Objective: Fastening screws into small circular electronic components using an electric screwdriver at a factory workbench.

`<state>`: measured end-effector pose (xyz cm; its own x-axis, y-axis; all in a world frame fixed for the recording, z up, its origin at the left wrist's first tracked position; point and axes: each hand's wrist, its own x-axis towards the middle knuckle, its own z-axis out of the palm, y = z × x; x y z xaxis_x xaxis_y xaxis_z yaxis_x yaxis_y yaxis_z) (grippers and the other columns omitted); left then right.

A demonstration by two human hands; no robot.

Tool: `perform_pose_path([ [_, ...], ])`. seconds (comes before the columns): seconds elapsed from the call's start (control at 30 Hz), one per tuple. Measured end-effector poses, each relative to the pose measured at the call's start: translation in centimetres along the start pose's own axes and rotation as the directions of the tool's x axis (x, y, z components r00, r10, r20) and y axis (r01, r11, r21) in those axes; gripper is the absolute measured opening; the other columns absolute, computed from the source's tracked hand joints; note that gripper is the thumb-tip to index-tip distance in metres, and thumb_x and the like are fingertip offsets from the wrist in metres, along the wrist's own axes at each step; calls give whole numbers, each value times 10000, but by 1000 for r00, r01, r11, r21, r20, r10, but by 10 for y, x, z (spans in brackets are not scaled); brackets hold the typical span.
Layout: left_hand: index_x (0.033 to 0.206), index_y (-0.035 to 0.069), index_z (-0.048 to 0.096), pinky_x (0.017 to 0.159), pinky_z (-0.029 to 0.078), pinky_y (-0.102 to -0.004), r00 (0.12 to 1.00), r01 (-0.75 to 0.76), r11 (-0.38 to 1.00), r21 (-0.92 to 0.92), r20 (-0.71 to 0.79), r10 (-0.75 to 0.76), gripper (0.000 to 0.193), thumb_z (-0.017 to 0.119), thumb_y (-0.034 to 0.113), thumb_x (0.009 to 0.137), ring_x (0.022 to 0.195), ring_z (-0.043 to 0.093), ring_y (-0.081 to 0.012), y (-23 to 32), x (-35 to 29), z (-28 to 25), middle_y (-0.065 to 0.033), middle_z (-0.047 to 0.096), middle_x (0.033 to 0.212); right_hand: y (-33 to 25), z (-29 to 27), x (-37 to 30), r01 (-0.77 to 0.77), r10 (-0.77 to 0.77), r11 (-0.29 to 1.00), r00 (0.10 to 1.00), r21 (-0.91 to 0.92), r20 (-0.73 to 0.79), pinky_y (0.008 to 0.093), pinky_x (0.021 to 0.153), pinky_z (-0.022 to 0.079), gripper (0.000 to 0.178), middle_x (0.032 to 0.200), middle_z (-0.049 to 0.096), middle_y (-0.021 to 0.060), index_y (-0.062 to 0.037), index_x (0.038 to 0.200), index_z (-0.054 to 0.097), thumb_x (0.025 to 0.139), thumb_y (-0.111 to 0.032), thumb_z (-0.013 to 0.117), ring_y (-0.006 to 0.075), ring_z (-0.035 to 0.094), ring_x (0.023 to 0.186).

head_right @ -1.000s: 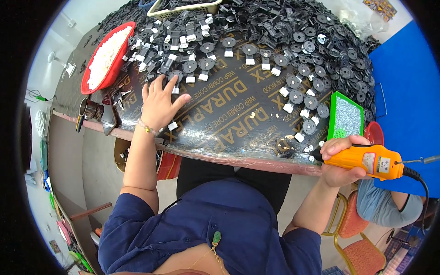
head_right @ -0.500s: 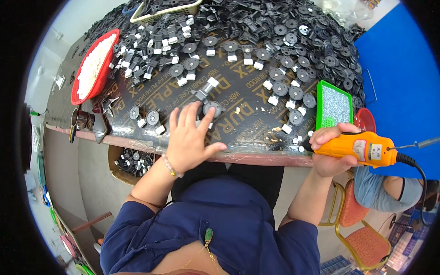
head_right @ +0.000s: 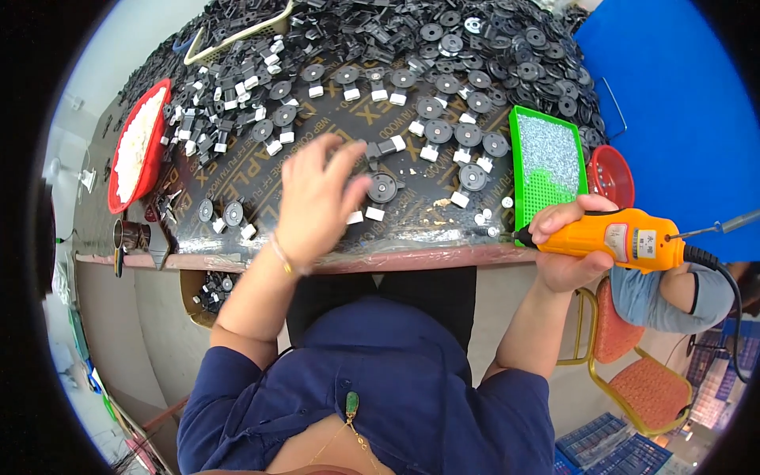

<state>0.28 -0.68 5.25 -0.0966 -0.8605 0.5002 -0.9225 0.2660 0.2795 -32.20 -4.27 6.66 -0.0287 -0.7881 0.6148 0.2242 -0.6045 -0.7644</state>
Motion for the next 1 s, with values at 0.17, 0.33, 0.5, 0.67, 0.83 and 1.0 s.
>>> perform_pose_path([
  [0.17,1127,96,722,908,520,-458,958,47,995,-90,288,-19,339,745,324,877,1059,662,-336,-39,58,32,-137,689,1099,-1,-1,0,-6,6,1000,1000,11,-11,290,504,454,857,755,626,78,-23,1258,511,889,-796,540,150,547,549],
  [0.33,1060,64,757,870,551,-431,818,32,999,-20,575,-15,299,748,283,856,975,694,-352,-51,83,38,-165,715,1023,-1,1,-1,2,-2,1000,1000,9,-1,290,503,454,855,757,624,83,-19,1256,503,890,-791,545,158,547,546],
  [0.5,1032,67,785,862,578,-443,760,353,907,231,495,-422,310,721,250,790,910,734,-347,-61,99,-66,-211,742,984,-10,-30,-6,28,-30,998,999,-57,-19,283,510,442,853,772,627,84,-31,1277,512,890,-791,545,153,546,565],
  [0.67,1193,26,728,1004,515,-400,970,229,950,212,-130,-204,385,742,268,894,1169,664,-333,-168,76,-99,-182,714,1220,-13,-44,3,35,-35,999,998,12,-44,282,517,429,843,788,625,75,-48,1297,547,899,-791,532,151,540,568],
  [0.83,1223,39,709,1076,474,-430,970,11,975,-224,239,44,474,819,269,824,1265,606,-364,-61,31,-50,-203,654,1332,-23,-39,6,148,-148,989,989,10,-5,283,526,445,854,812,635,96,-25,1287,536,890,-780,561,158,555,583],
  [1.0,1320,82,666,1189,311,-515,943,-52,984,-171,316,105,609,841,293,777,1425,459,-350,-16,0,7,-127,603,1428,-11,-40,10,55,-72,987,991,-151,-111,298,553,494,835,803,649,119,-7,1260,524,889,-751,598,179,574,584],
])
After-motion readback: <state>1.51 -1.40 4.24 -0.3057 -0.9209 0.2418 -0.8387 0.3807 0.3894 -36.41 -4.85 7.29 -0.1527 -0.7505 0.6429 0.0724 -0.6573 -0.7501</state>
